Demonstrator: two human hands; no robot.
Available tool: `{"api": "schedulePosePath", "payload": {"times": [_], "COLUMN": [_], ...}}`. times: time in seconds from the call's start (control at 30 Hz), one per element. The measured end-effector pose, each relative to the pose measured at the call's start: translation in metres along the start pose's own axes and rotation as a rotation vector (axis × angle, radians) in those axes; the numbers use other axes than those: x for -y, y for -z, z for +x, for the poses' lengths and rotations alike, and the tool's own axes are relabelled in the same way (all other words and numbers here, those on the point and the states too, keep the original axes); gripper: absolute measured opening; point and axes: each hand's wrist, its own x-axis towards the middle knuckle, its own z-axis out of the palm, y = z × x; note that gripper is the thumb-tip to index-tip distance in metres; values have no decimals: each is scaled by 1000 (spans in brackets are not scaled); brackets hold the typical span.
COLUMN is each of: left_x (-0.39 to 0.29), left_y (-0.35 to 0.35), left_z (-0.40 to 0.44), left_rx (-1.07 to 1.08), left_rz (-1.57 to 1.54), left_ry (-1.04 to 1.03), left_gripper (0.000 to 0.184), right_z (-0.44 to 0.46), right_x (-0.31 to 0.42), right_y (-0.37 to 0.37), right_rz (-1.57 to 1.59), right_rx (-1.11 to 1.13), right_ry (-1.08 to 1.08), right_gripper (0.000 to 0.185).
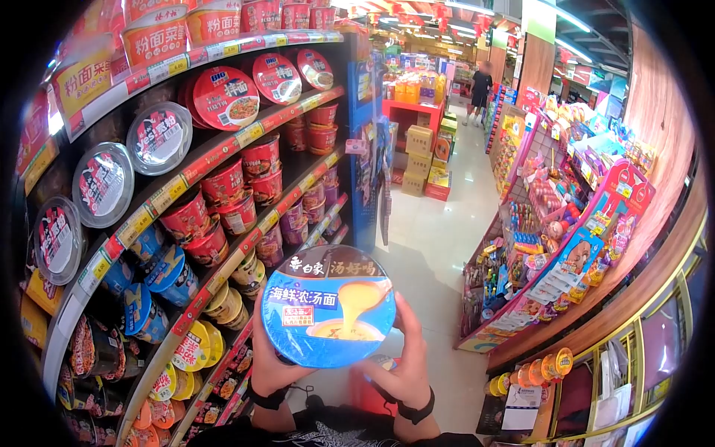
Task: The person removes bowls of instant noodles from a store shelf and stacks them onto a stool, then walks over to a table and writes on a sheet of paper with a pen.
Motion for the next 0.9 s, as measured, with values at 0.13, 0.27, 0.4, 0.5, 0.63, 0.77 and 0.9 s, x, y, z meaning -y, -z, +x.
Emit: {"api": "schedulePosePath", "payload": {"times": [0.13,0.27,0.4,0.5,0.63,0.77,0.9], "left_x": [-1,-2,-1,-2,-4,-5,-6], "left_y": [1,1,1,2,2,2,4], "left_z": [0,-1,-2,-2,-1,-2,-2], "left_rx": [4,4,-4,-7,-14,-16,-11], "left_rz": [-7,-4,1,7,-4,2,4], "left_ry": [10,11,17,12,9,22,33], "left_gripper": [117,116,117,117,116,116,116], "right_z": [0,-1,-1,-2,-2,-4,-4], "right_x": [1,1,2,2,2,2,3], "right_y": [0,0,0,0,0,0,0], "right_rz": [-4,9,23,10,-24,-8,-30], "right_rx": [5,4,7,7,9,-5,0], "right_ry": [8,13,15,18,36,33,50], "right_gripper": [91,90,90,90,90,90,89]}}
